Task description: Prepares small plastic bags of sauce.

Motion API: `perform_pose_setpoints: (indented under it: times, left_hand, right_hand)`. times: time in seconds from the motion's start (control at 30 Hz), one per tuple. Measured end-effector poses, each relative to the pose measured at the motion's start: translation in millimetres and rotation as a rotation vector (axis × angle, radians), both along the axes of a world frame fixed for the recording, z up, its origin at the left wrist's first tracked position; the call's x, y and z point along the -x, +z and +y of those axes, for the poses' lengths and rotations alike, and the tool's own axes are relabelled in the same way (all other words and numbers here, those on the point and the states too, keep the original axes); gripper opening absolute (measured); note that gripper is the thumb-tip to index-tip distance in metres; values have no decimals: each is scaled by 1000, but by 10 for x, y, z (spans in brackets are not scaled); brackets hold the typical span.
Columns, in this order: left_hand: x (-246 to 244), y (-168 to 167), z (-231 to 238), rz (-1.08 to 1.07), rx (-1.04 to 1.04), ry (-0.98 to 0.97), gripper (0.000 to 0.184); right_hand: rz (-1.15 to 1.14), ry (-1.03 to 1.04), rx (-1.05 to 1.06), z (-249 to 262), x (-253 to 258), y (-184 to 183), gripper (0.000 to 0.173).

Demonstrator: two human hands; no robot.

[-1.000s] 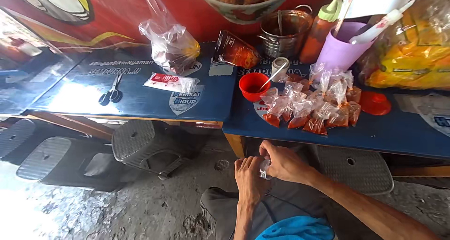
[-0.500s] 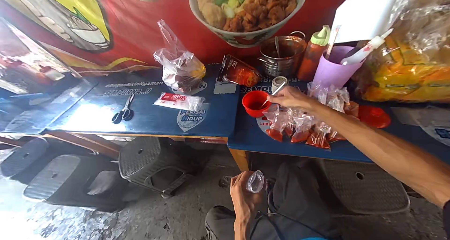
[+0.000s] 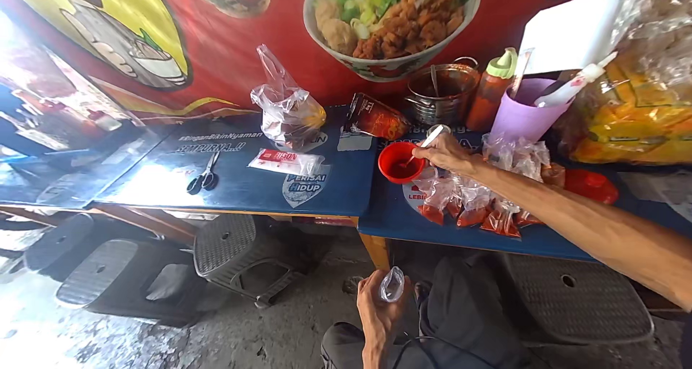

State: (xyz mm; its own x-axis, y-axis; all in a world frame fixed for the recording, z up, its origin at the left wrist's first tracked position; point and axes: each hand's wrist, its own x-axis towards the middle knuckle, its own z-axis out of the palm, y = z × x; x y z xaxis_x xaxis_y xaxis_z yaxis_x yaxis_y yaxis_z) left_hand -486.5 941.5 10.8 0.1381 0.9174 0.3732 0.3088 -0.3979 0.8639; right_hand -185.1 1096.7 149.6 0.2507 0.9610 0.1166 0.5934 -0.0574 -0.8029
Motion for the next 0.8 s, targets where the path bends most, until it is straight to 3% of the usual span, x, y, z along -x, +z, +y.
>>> perform_pose_setpoints:
  times: [0.3, 0.57, 0.8]
  left_hand:
    - [-74, 351, 130, -364, 208, -86, 17]
    - [-150, 620, 252, -444, 296, -142, 20]
    - [-162, 676, 368, -422, 359, -310, 21]
  right_hand:
    - [-160, 27, -225, -305, 314, 270, 29]
    - [-68, 85, -283, -587, 535, 291, 25]
    - [-12, 177, -390, -1025, 729, 301, 23]
